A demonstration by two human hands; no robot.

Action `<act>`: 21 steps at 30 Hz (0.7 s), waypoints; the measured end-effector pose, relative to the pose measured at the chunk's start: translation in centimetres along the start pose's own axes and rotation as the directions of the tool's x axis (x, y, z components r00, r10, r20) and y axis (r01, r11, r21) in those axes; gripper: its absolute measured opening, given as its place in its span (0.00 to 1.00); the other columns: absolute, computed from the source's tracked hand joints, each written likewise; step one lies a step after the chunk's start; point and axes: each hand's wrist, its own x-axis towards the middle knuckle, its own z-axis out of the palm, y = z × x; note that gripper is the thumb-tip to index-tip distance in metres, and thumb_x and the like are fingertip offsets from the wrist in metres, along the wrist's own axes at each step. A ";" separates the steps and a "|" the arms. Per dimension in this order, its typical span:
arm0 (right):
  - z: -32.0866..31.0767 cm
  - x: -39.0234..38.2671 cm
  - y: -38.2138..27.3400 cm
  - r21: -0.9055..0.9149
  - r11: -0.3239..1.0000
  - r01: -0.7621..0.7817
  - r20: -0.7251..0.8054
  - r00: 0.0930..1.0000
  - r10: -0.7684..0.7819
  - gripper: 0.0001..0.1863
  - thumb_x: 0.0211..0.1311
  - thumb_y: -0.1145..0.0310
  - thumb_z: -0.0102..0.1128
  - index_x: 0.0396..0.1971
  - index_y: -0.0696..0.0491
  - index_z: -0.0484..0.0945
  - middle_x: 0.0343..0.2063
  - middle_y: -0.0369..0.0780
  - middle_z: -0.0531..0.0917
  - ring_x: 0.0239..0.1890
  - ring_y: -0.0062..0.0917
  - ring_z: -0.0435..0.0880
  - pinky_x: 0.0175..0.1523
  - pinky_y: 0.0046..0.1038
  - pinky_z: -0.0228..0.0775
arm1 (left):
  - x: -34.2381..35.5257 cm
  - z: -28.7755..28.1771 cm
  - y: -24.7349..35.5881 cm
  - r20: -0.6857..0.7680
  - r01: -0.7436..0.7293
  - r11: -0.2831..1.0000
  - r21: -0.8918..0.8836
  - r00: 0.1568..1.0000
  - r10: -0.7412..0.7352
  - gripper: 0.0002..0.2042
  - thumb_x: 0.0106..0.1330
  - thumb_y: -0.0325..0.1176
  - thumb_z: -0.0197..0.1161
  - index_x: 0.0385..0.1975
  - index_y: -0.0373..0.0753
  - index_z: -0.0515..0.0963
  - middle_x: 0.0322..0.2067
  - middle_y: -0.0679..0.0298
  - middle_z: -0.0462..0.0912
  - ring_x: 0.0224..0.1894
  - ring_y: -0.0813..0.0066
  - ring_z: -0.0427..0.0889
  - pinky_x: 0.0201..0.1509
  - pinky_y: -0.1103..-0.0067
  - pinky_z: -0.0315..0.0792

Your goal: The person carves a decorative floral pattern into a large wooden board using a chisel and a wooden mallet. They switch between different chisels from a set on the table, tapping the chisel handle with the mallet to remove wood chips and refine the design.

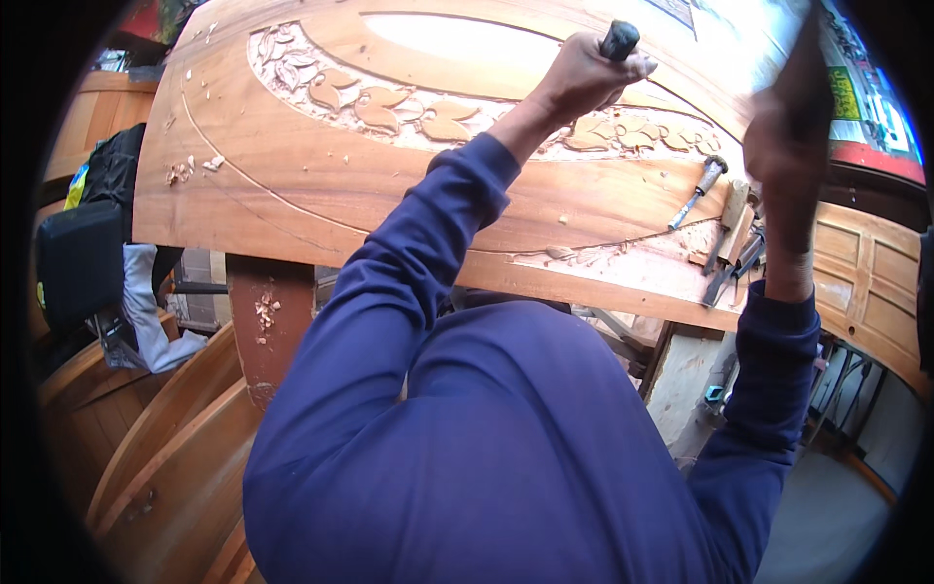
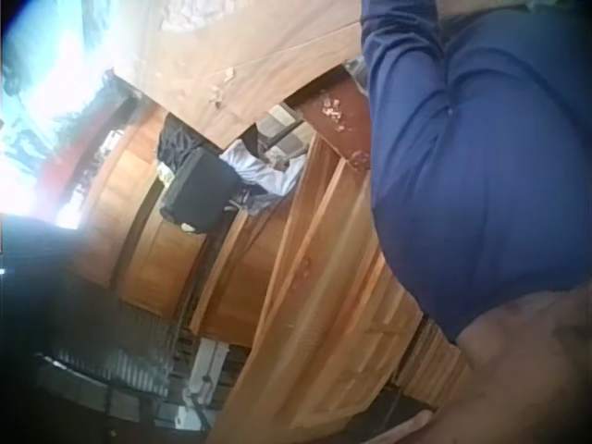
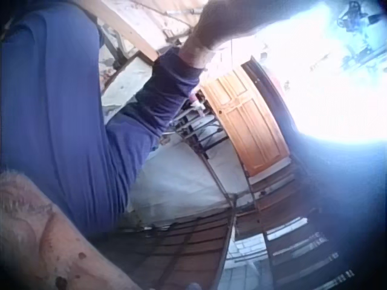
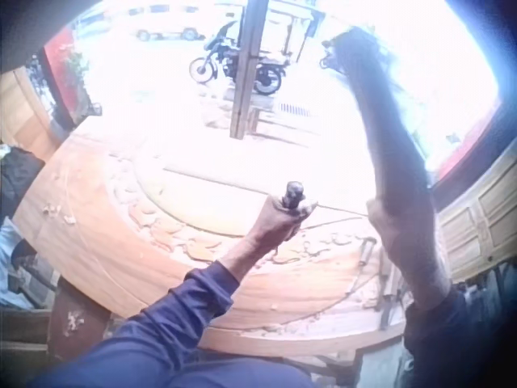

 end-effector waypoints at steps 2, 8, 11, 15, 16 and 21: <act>2.4 0.7 -3.9 -0.434 0.898 0.075 0.260 0.965 0.045 0.49 0.54 0.79 0.74 0.76 0.31 0.65 0.49 0.41 0.86 0.44 0.35 0.90 0.49 0.34 0.86 | -0.8 0.3 0.0 0.015 -0.073 0.996 0.054 0.997 0.072 0.13 0.72 0.38 0.71 0.27 0.37 0.81 0.14 0.71 0.72 0.13 0.85 0.68 0.17 0.83 0.61; 1.4 -0.8 -4.8 -0.506 0.859 0.076 0.244 0.968 0.058 0.46 0.54 0.81 0.70 0.72 0.30 0.71 0.42 0.36 0.83 0.41 0.30 0.88 0.43 0.36 0.84 | -1.8 1.4 -0.8 -0.190 -0.251 0.951 0.178 0.940 0.284 0.16 0.69 0.39 0.75 0.26 0.33 0.83 0.21 0.66 0.80 0.23 0.83 0.76 0.26 0.79 0.70; 1.6 -2.1 -3.8 -0.376 0.922 -0.091 0.092 0.987 0.135 0.43 0.57 0.79 0.71 0.72 0.32 0.72 0.49 0.38 0.85 0.47 0.32 0.89 0.48 0.34 0.84 | -1.0 3.1 -1.0 -0.406 -0.195 0.978 0.079 0.889 0.210 0.15 0.69 0.39 0.75 0.28 0.32 0.84 0.21 0.61 0.83 0.26 0.86 0.74 0.30 0.78 0.71; 2.2 -2.8 -3.9 -0.043 0.945 -0.323 -0.038 0.946 0.321 0.40 0.61 0.78 0.72 0.74 0.45 0.68 0.62 0.40 0.82 0.63 0.25 0.81 0.68 0.30 0.72 | 5.6 -1.1 -3.8 -0.566 -0.077 0.990 0.116 0.814 0.129 0.16 0.72 0.37 0.70 0.23 0.37 0.77 0.15 0.70 0.74 0.18 0.86 0.68 0.21 0.79 0.63; 1.8 -3.5 -3.3 0.047 0.914 -0.402 -0.050 0.913 0.404 0.40 0.62 0.78 0.72 0.74 0.46 0.67 0.62 0.40 0.82 0.64 0.25 0.80 0.70 0.30 0.70 | 5.9 -1.8 -3.9 -0.563 -0.028 0.999 0.028 0.826 0.039 0.15 0.72 0.35 0.70 0.22 0.44 0.75 0.16 0.74 0.72 0.12 0.86 0.66 0.15 0.82 0.58; 0.3 -4.8 -3.6 0.061 0.883 -0.465 -0.205 0.860 0.467 0.37 0.61 0.75 0.75 0.70 0.51 0.69 0.55 0.39 0.85 0.53 0.23 0.85 0.60 0.27 0.77 | -1.9 1.0 -1.3 -0.343 -0.406 0.909 0.097 0.843 0.414 0.20 0.75 0.32 0.65 0.19 0.46 0.66 0.11 0.75 0.63 0.09 0.87 0.62 0.12 0.83 0.55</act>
